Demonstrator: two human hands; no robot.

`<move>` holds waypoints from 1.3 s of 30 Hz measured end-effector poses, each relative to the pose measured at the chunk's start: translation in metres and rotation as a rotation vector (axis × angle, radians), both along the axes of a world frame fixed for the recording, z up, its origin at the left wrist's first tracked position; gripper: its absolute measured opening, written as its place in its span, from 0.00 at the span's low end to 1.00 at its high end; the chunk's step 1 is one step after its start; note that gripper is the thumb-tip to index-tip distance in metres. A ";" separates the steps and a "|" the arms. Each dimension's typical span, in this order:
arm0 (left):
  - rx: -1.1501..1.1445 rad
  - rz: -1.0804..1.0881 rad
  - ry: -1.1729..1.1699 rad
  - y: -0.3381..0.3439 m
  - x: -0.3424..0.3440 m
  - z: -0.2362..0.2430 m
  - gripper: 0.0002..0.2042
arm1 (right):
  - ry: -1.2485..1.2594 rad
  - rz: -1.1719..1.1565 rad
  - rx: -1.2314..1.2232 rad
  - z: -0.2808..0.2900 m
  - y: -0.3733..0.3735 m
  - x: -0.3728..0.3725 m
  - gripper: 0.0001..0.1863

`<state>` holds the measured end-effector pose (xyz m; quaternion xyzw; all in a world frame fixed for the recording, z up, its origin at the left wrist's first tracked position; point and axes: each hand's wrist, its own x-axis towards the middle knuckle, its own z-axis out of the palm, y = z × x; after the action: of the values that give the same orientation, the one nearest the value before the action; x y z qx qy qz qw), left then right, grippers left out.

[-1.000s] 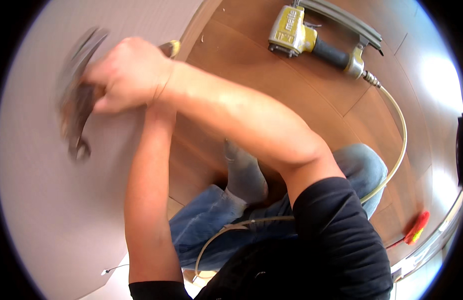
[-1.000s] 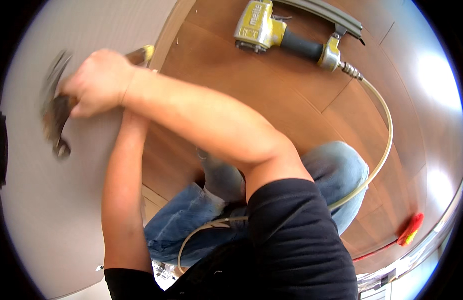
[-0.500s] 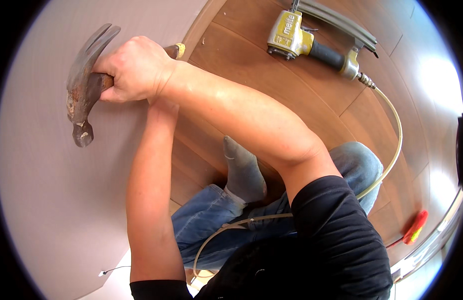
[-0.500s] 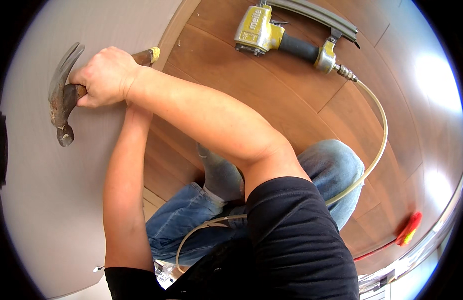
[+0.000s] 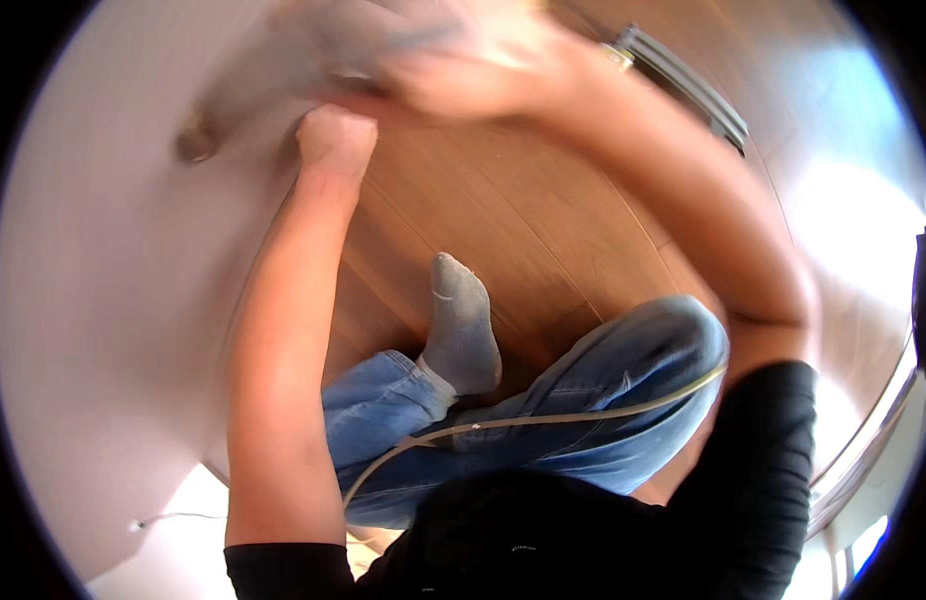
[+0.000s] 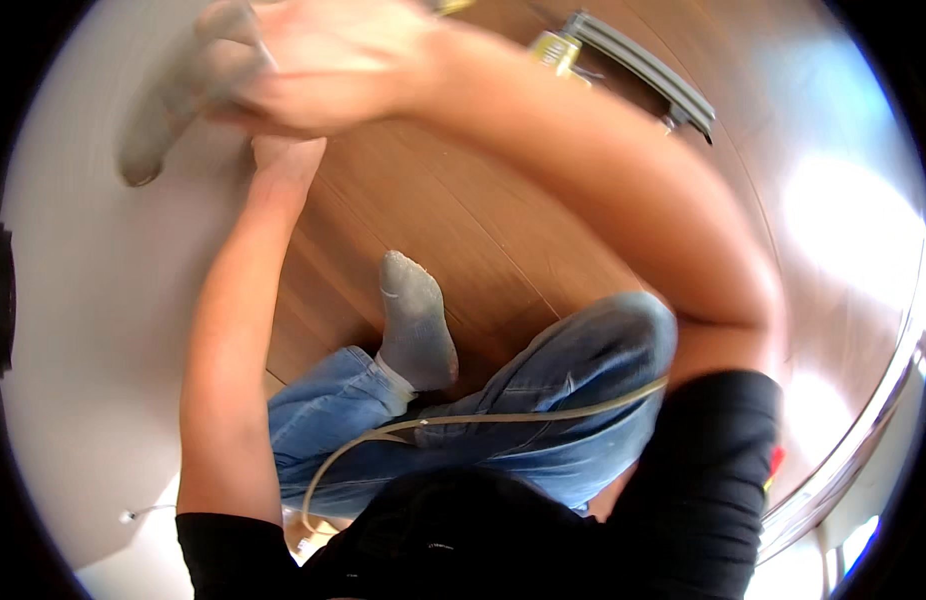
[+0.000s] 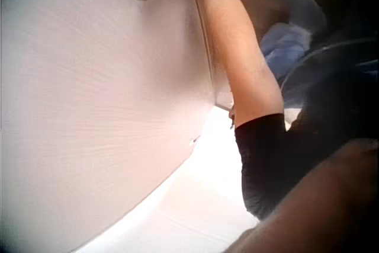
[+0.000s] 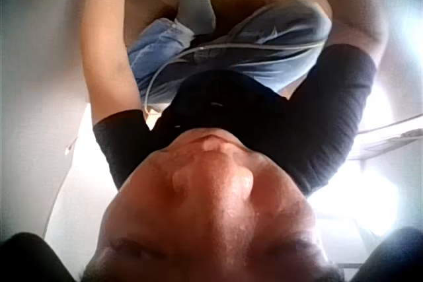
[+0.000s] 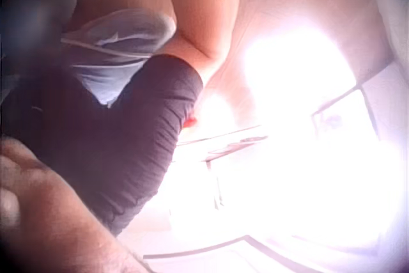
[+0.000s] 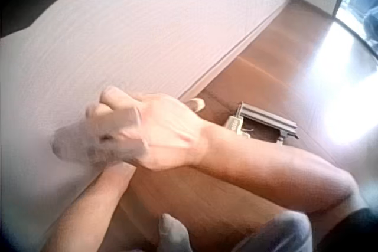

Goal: The person cuts a piece of wood using a miter saw on a balcony, carries it inside, and attaches it to the wall at the floor level using a hammer and a pneumatic nail gun.

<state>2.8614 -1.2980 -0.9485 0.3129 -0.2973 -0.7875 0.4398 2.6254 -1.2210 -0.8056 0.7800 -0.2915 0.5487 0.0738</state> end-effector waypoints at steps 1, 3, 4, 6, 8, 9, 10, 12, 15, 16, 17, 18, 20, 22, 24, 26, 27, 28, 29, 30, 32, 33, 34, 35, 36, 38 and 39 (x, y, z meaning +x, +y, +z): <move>-0.381 -0.157 -0.728 -0.007 0.020 -0.009 0.16 | 0.156 0.087 0.126 0.004 0.013 -0.013 0.17; -0.878 -0.531 -1.844 -0.001 -0.014 -0.007 0.08 | 0.642 -0.036 0.554 0.004 0.050 -0.064 0.25; -1.038 -0.727 -2.247 0.011 -0.032 0.016 0.10 | 0.916 -0.067 0.712 -0.004 0.053 -0.080 0.22; -1.034 -0.842 -2.390 0.032 -0.066 0.068 0.09 | 1.153 -0.246 0.838 -0.031 0.057 -0.099 0.17; -1.021 -0.834 -2.395 0.033 -0.061 0.072 0.09 | 1.147 -0.247 0.815 -0.052 0.043 -0.099 0.18; -1.035 -0.839 -2.401 0.035 -0.059 0.074 0.09 | 1.123 -0.260 0.803 -0.060 0.039 -0.097 0.20; -1.000 -0.901 -2.419 0.037 -0.059 0.076 0.09 | 1.134 -0.228 0.820 -0.066 0.036 -0.096 0.23; -0.978 -0.907 -2.415 0.036 -0.056 0.075 0.09 | 1.093 -0.168 0.745 -0.069 0.025 -0.086 0.23; -0.962 -0.885 -2.412 0.035 -0.059 0.073 0.10 | 1.098 -0.133 0.703 -0.074 0.000 -0.091 0.24; -0.953 -0.863 -2.419 0.035 -0.062 0.071 0.10 | 1.145 -0.145 0.732 -0.075 -0.006 -0.095 0.25; -0.944 -0.869 -2.416 0.036 -0.061 0.074 0.10 | 1.147 -0.138 0.735 -0.074 -0.007 -0.094 0.25; -0.952 -0.920 -2.415 0.035 -0.061 0.078 0.11 | 1.191 -0.148 0.780 -0.072 -0.009 -0.093 0.24; -0.958 -0.969 -2.413 0.036 -0.061 0.080 0.11 | 1.237 -0.159 0.823 -0.072 -0.007 -0.093 0.24; -0.935 -0.922 -2.391 0.035 -0.060 0.079 0.13 | 1.184 0.010 0.694 -0.072 -0.005 -0.096 0.24; -0.948 -0.925 -2.397 0.036 -0.060 0.079 0.13 | 1.137 -0.077 0.744 -0.073 -0.010 -0.097 0.24; -0.957 -0.923 -2.408 0.035 -0.057 0.076 0.13 | 1.051 -0.163 0.748 -0.073 -0.009 -0.096 0.24; -0.991 -0.921 -2.357 0.032 -0.053 0.074 0.10 | 1.050 -0.161 0.746 -0.071 -0.008 -0.095 0.24; -1.024 -0.918 -2.305 0.031 -0.049 0.073 0.08 | 1.075 -0.117 0.744 -0.068 -0.006 -0.094 0.24; -1.029 -0.919 -2.298 0.031 -0.048 0.072 0.08 | 1.104 -0.078 0.750 -0.064 -0.003 -0.094 0.24; -1.071 -0.883 -2.289 0.032 -0.048 0.072 0.08 | 1.107 -0.083 0.755 -0.067 -0.004 -0.096 0.24; -1.117 -0.845 -2.275 0.033 -0.053 0.073 0.08 | 1.038 -0.163 0.709 -0.075 -0.005 -0.094 0.24; -1.019 -0.893 -2.341 0.035 -0.059 0.075 0.10 | 1.040 -0.168 0.709 -0.075 0.003 -0.094 0.24; -0.920 -0.939 -2.402 0.035 -0.064 0.077 0.12 | 0.963 -0.237 0.784 -0.074 0.017 -0.095 0.23; -0.920 -0.943 -2.399 0.037 -0.061 0.076 0.12 | 0.882 -0.300 0.859 -0.069 0.035 -0.087 0.22; -0.939 -0.926 -2.376 0.037 -0.056 0.073 0.11 | 0.889 -0.376 0.908 -0.067 0.056 -0.076 0.21; -0.958 -0.887 -2.367 0.032 -0.057 0.080 0.11 | 0.805 -0.390 0.790 -0.055 0.109 -0.058 0.19; -0.937 -0.935 -2.362 0.034 -0.062 0.084 0.10 | 0.792 -0.387 0.948 -0.040 0.134 -0.047 0.17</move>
<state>2.7992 -1.2642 -0.8649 0.4894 -0.8104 0.0493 -0.3184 2.5782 -1.0871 -0.8459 0.8047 -0.5883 0.0082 -0.0789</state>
